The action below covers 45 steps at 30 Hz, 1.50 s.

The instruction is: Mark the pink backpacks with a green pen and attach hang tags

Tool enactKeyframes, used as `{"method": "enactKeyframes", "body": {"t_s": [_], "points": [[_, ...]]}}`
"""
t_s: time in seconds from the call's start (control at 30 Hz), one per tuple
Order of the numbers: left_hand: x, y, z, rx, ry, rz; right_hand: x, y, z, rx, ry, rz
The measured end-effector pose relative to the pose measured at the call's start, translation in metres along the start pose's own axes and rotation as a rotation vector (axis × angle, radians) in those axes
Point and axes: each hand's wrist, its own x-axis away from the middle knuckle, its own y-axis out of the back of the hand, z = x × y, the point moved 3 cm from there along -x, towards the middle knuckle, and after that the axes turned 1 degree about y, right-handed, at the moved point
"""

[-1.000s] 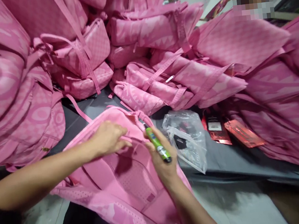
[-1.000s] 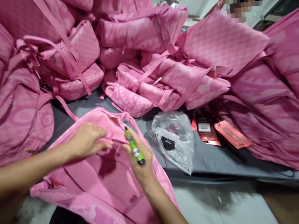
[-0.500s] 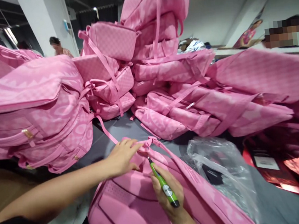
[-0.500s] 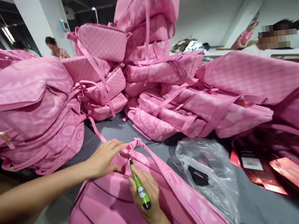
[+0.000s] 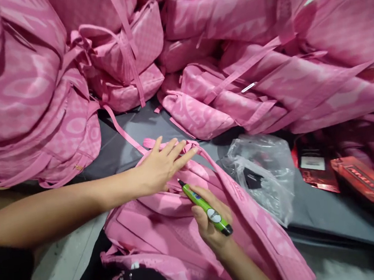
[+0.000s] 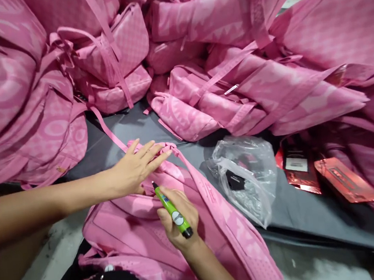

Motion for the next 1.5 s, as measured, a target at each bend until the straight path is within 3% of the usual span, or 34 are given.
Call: {"method": "enactKeyframes", "body": {"t_s": [0.17, 0.33, 0.47, 0.6, 0.7, 0.9, 1.13, 1.37, 1.5], "points": [[-0.008, -0.015, 0.001, -0.062, 0.017, 0.019, -0.005, -0.003, 0.0, 0.045, -0.023, 0.065], [-0.006, -0.014, 0.003, -0.019, -0.063, -0.03, -0.014, 0.013, -0.016, 0.109, 0.03, 0.269], [-0.011, -0.014, 0.002, 0.006, -0.074, -0.026, -0.022, 0.023, -0.02, 0.029, -0.069, 0.425], [-0.021, -0.02, -0.005, 0.033, -0.155, -0.022, -0.034, 0.014, -0.016, -0.012, -0.2, 0.516], [-0.025, -0.024, -0.01, 0.027, -0.216, 0.003, -0.039, 0.008, -0.012, 0.022, -0.185, 0.558], [-0.024, -0.023, -0.009, 0.017, -0.123, 0.055, -0.032, 0.015, -0.009, 0.1, -0.17, 0.687], [-0.028, -0.029, -0.008, 0.0, 0.094, 0.153, -0.03, 0.022, -0.022, 0.044, -0.171, 0.611], [-0.03, -0.026, -0.005, -0.025, 0.101, 0.183, -0.027, 0.015, -0.024, 0.19, -0.175, 0.512], [-0.029, -0.024, -0.003, -0.044, 0.088, 0.205, -0.02, 0.015, -0.024, 0.163, -0.209, 0.445]]}}
